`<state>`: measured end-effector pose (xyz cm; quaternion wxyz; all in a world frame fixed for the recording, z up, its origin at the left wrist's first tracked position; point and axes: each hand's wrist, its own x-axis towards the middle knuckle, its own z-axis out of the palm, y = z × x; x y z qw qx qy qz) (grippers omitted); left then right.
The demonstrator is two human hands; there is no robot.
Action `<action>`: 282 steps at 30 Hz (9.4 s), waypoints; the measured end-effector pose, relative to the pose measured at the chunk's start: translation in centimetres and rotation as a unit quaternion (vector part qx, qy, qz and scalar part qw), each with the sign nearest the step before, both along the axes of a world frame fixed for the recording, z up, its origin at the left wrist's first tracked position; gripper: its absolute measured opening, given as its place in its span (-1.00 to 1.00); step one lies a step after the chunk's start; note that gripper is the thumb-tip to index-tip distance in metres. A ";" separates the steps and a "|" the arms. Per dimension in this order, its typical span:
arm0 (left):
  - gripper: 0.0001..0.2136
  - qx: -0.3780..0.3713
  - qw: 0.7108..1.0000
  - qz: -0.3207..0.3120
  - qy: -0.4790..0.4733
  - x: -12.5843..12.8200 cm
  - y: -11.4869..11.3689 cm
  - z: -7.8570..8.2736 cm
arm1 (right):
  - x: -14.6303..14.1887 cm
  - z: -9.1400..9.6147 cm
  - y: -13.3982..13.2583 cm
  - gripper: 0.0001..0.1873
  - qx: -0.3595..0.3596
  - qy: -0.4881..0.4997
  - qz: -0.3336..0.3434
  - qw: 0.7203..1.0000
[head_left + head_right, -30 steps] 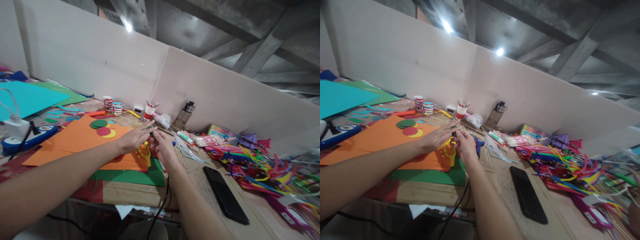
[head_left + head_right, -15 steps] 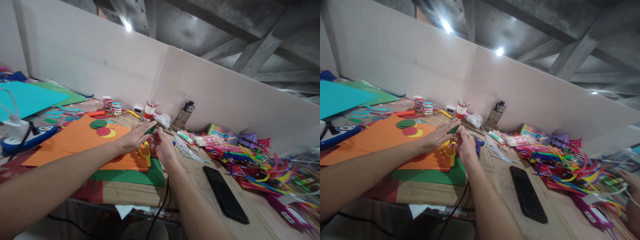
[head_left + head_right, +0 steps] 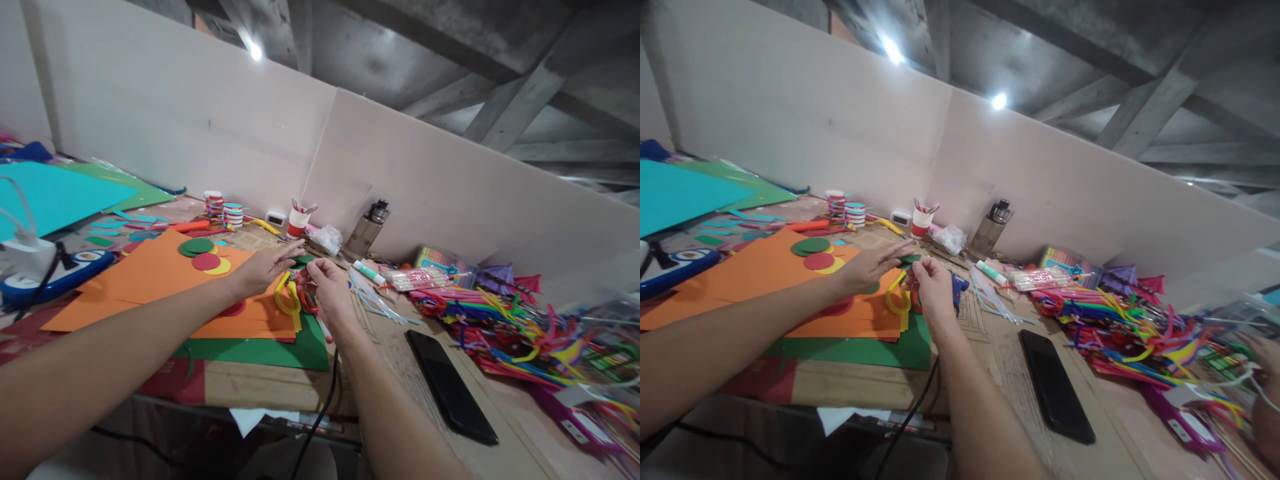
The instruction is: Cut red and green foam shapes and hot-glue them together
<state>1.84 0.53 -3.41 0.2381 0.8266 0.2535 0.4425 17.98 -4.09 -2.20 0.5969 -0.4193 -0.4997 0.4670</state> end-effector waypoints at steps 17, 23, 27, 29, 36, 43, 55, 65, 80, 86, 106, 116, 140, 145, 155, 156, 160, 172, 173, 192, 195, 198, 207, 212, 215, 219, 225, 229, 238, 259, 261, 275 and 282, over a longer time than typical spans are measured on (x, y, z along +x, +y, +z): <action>-0.83 -0.060 0.955 0.224 -0.185 -0.9 -0.5 1.5 | 0.1 -0.3 0.0 -0.74 -0.067 -0.049 0.041 0.996; -0.88 0.101 0.978 0.132 -0.124 -0.2 -1.0 0.5 | -0.2 -0.1 0.0 -0.72 -0.050 0.032 0.041 0.997; -0.85 0.139 0.982 0.078 -0.100 0.1 -1.1 0.1 | -0.3 0.2 0.0 -0.69 -0.009 0.079 0.052 0.995; -0.84 0.140 0.984 0.066 -0.089 0.0 -0.9 0.0 | -0.3 0.2 0.0 -0.69 -0.001 0.084 0.058 0.995; -0.83 0.209 0.975 0.056 -0.051 -0.5 -0.7 0.3 | -0.3 0.1 0.0 -0.70 0.010 0.079 0.064 0.995; -0.81 0.247 0.965 0.073 -0.040 -0.5 -0.5 -0.1 | -0.4 0.2 -0.1 -0.69 0.007 0.112 0.068 0.991; -0.75 0.037 0.992 0.043 -0.117 -0.3 -1.3 1.1 | -0.3 0.2 0.0 -0.74 0.029 0.078 0.063 0.994; -0.86 0.003 0.982 0.035 -0.187 0.1 -1.0 1.0 | -0.2 0.2 -0.1 -0.71 0.039 0.071 0.083 0.993; -0.66 -0.104 0.948 -0.008 -0.302 0.4 -1.7 1.4 | 0.5 -0.4 0.5 -0.72 -0.025 0.061 -0.021 0.998; -0.49 -0.252 0.931 -0.031 -0.263 0.6 -1.0 1.0 | 0.2 -0.3 0.3 -0.80 0.042 -0.057 -0.061 0.996; -0.58 -0.231 0.947 -0.017 -0.224 0.7 -1.9 1.5 | -0.4 1.2 -1.0 -0.70 0.065 -0.120 -0.114 0.984; -0.63 -0.118 0.985 0.037 -0.119 0.3 -2.6 2.4 | 0.4 1.6 -1.1 -0.87 0.106 -0.228 -0.067 0.966; -0.70 -0.097 0.955 -0.052 -0.275 1.0 -2.3 1.2 | -0.4 1.0 -1.6 -0.96 0.224 -0.129 -0.079 0.963; -0.77 -0.010 0.970 -0.007 -0.243 0.5 -2.7 1.3 | -0.4 1.1 -1.7 -0.83 0.269 -0.201 -0.092 0.938; -0.66 -0.360 0.876 -0.095 -0.306 1.4 -2.6 1.6 | 0.8 1.0 -1.8 -0.75 0.389 -0.350 -0.242 0.817; -0.65 -0.378 0.865 -0.114 -0.311 1.5 -2.6 1.5 | 0.8 0.9 -1.8 -0.75 0.395 -0.364 -0.246 0.807; -0.54 -0.347 0.879 -0.085 -0.315 1.3 -2.2 1.4 | 0.7 0.9 -1.6 -0.72 0.400 -0.388 -0.199 0.806; -0.62 -0.233 0.940 0.011 -0.250 0.8 -2.2 1.6 | 0.4 0.1 -0.3 -0.82 0.079 -0.180 -0.033 0.980; -0.62 -0.243 0.937 0.011 -0.250 0.9 -2.3 1.6 | 0.3 0.1 -0.4 -0.82 0.073 -0.175 -0.042 0.981; -0.64 -0.326 0.912 -0.044 -0.247 1.0 -2.6 2.2 | -0.2 0.6 -0.7 -0.70 -0.026 0.031 -0.064 0.997; -0.62 -0.364 0.891 -0.072 -0.263 0.7 -1.8 1.7 | -0.2 0.2 -0.2 -0.65 -0.052 0.100 -0.003 0.994; -0.66 -0.319 0.911 -0.011 -0.260 0.5 -1.1 1.1 | -0.2 0.0 0.1 -0.68 -0.119 0.149 0.045 0.981; -0.67 -0.310 0.930 -0.024 -0.196 0.9 -1.3 1.0 | -0.9 0.7 -0.9 -0.82 -0.232 0.166 0.115 0.952; -0.74 -0.288 0.936 0.032 -0.198 0.3 -1.2 1.2 | -0.7 0.4 -0.6 -0.75 -0.220 0.106 0.041 0.969; -0.76 -0.295 0.938 0.042 -0.180 0.2 -1.1 1.2 | -0.3 0.0 -0.2 -0.61 -0.171 0.094 -0.014 0.981; -0.73 -0.313 0.937 0.025 -0.156 0.2 -1.1 1.1 | 0.1 -0.4 0.1 -0.67 -0.085 0.062 -0.004 0.994; -0.64 -0.360 0.904 0.016 -0.229 0.2 -1.0 1.1 | 0.6 -0.2 0.4 -0.67 -0.071 0.062 -0.069 0.993; -0.68 -0.365 0.910 -0.001 -0.197 0.3 -0.8 0.8 | 0.9 0.0 0.7 -0.67 -0.074 0.076 -0.093 0.990; -0.74 -0.420 0.885 -0.128 -0.155 1.9 -2.3 0.1 | -0.7 -0.9 0.5 -0.79 0.066 0.032 -0.173 0.982; -0.67 -0.333 0.912 -0.196 -0.136 2.3 -4.5 1.3 | 3.6 0.0 2.0 -0.75 0.025 0.064 -0.241 0.968; -0.67 -0.360 0.906 -0.086 -0.207 2.1 -3.6 1.3 | 3.3 0.2 1.7 -0.71 0.008 0.079 -0.179 0.981; -0.75 -0.346 0.918 -0.003 -0.193 0.8 -1.9 1.2 | 0.3 -0.8 0.3 -0.69 -0.013 -0.026 -0.012 1.000; -0.80 -0.436 0.868 -0.032 -0.235 0.9 -1.3 0.7 | 0.9 -0.2 0.1 -0.65 0.168 -0.199 -0.063 0.963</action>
